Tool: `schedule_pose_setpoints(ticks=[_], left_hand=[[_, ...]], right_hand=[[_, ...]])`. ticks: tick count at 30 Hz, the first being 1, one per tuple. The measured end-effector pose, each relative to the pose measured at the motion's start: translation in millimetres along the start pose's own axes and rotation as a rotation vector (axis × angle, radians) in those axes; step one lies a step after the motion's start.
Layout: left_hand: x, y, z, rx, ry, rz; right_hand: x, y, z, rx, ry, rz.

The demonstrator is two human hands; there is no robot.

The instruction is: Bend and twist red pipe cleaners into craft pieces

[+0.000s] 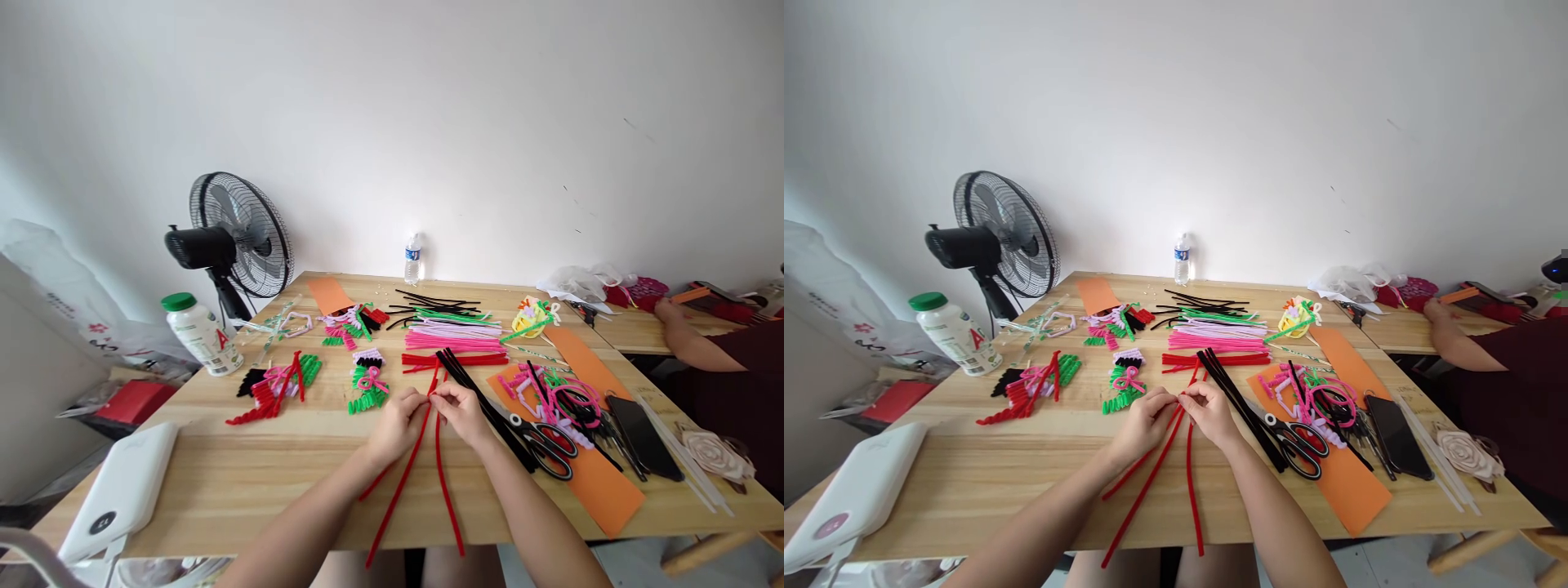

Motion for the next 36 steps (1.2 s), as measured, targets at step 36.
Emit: schedule_pose_setpoints(ticks=[36], left_hand=[[-7,10,-31.2,-1.144,0.536,0.486]], right_hand=[[0,9,9,0.188,-0.082,0.042]])
Point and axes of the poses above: each hand's wrist, its own x-axis towards the middle knuckle, its own z-axis out of the back of the hand, y = z × x, the point moved 7 cm from there along x, towards the middle knuckle, and after that the axes turned 9 degrees about y, right-handed, at the moved point
